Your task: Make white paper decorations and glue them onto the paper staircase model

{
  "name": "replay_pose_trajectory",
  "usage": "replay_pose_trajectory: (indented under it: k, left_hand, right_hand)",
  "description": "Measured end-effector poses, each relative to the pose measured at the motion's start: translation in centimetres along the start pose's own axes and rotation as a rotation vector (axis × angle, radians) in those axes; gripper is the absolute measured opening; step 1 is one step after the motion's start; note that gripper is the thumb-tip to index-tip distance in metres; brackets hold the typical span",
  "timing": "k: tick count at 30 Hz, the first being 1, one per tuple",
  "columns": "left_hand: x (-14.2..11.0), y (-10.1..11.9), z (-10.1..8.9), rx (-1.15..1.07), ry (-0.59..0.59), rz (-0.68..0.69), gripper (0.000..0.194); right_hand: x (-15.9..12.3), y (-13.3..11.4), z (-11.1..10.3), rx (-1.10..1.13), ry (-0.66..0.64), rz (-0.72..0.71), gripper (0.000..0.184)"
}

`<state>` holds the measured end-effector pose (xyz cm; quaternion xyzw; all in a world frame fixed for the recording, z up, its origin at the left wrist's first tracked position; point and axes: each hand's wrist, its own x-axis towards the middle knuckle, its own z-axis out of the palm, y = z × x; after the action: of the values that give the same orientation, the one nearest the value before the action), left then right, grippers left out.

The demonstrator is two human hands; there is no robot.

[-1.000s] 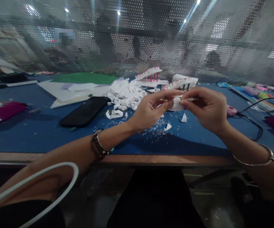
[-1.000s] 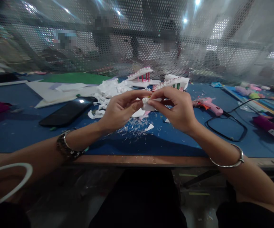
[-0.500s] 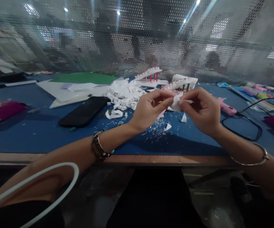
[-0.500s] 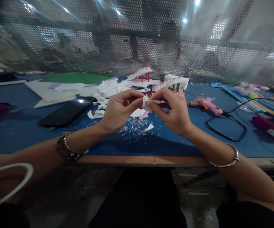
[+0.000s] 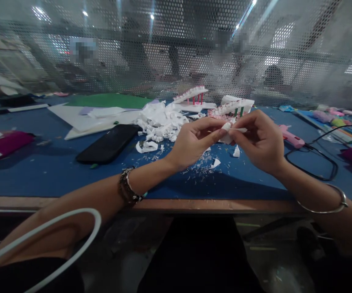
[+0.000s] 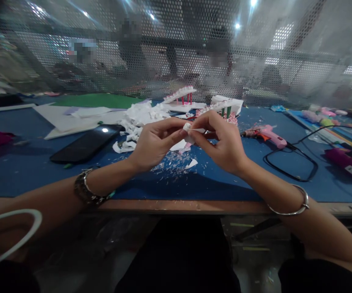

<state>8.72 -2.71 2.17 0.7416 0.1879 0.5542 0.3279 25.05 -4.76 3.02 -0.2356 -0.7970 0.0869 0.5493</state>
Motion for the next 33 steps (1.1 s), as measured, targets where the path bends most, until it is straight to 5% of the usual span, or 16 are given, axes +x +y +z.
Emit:
replay_pose_trajectory:
  k: [4, 10, 33]
  left_hand:
    - [0.1, 0.2, 0.1, -0.016, 0.042, -0.054, 0.025]
    - [0.2, -0.1, 0.0, -0.068, 0.050, -0.057, 0.024]
    - [0.2, -0.6, 0.0, -0.085, 0.016, -0.093, 0.025]
  right_hand:
    - [0.1, -0.2, -0.2, -0.095, 0.000, -0.093, 0.019]
    - [0.6, 0.1, -1.5, -0.415, -0.095, -0.436, 0.017]
    - [0.3, 0.5, -2.4, -0.667, -0.171, -0.519, 0.021]
